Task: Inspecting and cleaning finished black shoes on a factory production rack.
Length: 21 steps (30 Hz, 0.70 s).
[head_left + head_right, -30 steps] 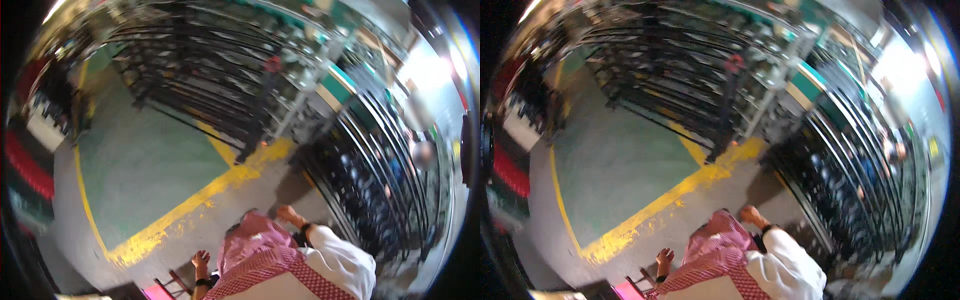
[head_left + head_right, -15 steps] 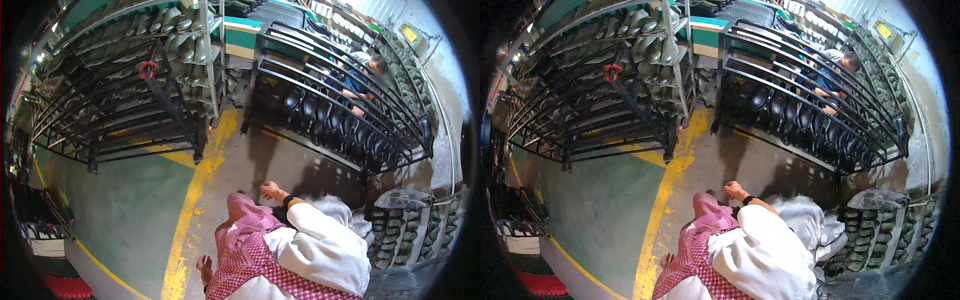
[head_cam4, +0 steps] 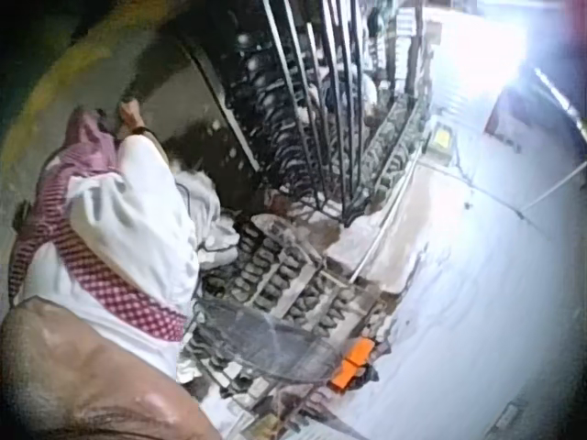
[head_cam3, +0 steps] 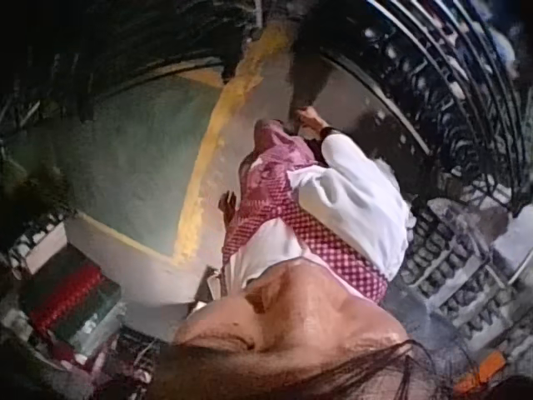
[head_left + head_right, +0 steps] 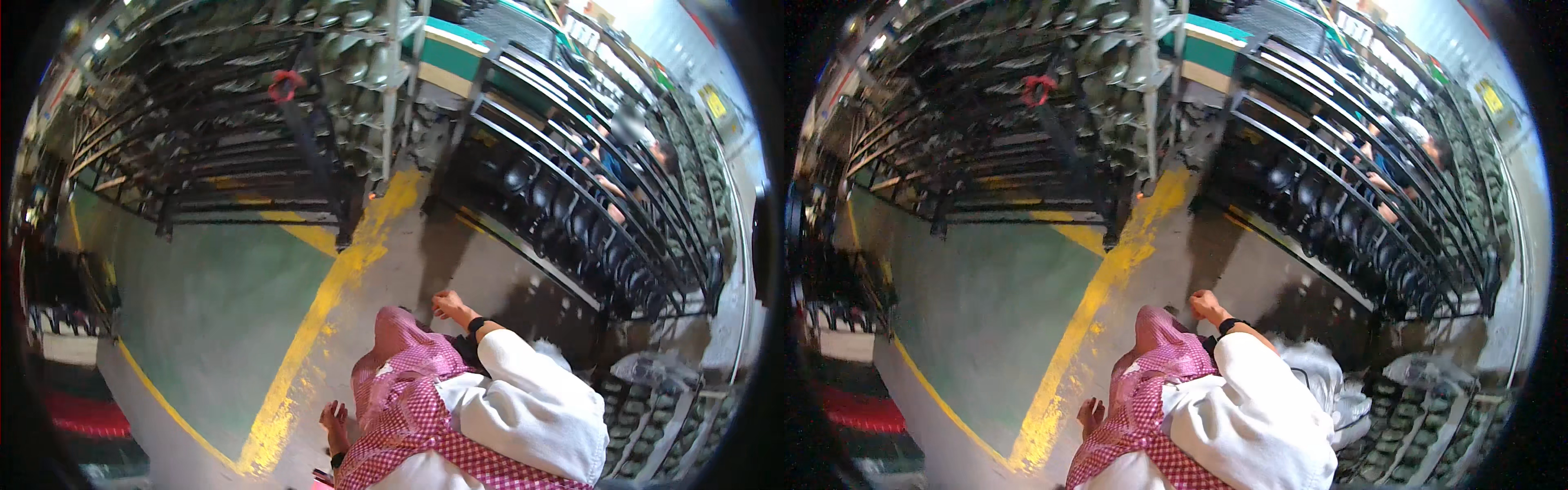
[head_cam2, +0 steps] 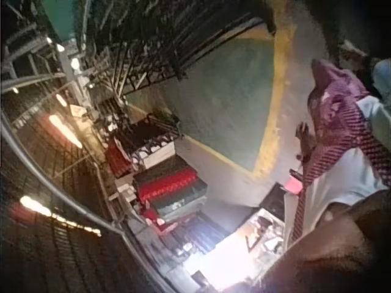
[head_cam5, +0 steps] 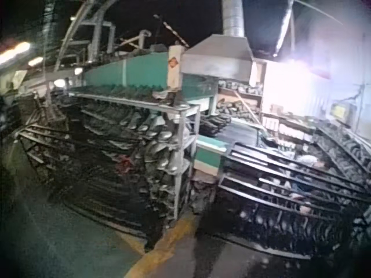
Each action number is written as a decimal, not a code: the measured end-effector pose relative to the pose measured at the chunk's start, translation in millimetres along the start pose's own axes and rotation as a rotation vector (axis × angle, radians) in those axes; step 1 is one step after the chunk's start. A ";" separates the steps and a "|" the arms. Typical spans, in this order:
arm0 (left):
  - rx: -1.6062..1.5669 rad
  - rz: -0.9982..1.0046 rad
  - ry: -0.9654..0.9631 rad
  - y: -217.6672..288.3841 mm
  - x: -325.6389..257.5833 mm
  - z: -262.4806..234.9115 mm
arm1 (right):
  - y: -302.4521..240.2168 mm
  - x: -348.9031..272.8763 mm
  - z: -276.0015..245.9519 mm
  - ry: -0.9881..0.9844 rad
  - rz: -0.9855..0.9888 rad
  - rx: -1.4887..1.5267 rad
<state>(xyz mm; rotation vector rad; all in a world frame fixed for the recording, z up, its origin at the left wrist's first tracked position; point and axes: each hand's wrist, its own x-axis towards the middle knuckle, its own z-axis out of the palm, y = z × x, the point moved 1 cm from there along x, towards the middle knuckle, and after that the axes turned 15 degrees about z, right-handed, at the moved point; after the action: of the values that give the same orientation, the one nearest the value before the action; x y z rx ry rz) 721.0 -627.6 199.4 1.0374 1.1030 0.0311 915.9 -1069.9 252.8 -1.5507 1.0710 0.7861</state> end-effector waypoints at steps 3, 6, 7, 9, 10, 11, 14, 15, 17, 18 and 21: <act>-0.037 -0.036 0.116 -21.2 -22.9 -16.9 | -10.7 12.5 16.1 -0.053 -0.040 -0.023; -0.218 -0.088 0.172 -44.9 -40.2 -36.8 | -7.9 30.6 28.5 -0.075 0.006 -0.200; -0.350 -0.073 0.145 -52.0 -55.9 -45.9 | -16.1 27.6 43.3 -0.075 -0.014 -0.334; -0.155 -0.042 0.180 -42.3 -67.9 -24.0 | -4.3 55.4 30.8 -0.220 0.014 -0.227; -0.135 -0.038 0.192 -35.9 -73.4 -23.4 | -9.2 53.0 45.0 -0.171 0.054 -0.270; -0.111 -0.038 0.196 -33.0 -77.7 -24.7 | -18.0 45.5 54.7 -0.110 0.086 -0.306; -0.266 -0.009 0.288 -41.1 -80.7 -41.6 | -45.5 23.2 106.6 -0.114 0.036 -0.565; -0.282 -0.009 0.305 -41.6 -81.2 -50.1 | -51.6 11.2 125.8 -0.144 0.019 -0.611; -0.338 -0.003 0.346 -40.8 -80.2 -68.0 | -62.4 -2.9 166.8 -0.186 -0.023 -0.711; -0.331 -0.002 0.332 -40.1 -79.6 -77.5 | -63.6 -5.3 184.4 -0.217 -0.040 -0.728; -0.436 -0.017 0.471 -41.1 -79.3 -123.4 | -55.3 -13.3 257.8 -0.294 -0.087 -0.824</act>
<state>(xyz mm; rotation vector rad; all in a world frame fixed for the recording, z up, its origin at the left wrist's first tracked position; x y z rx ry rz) 571.6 -606.8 220.3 0.6371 1.4480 0.5028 972.6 -813.7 224.3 -2.0425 0.4582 1.4538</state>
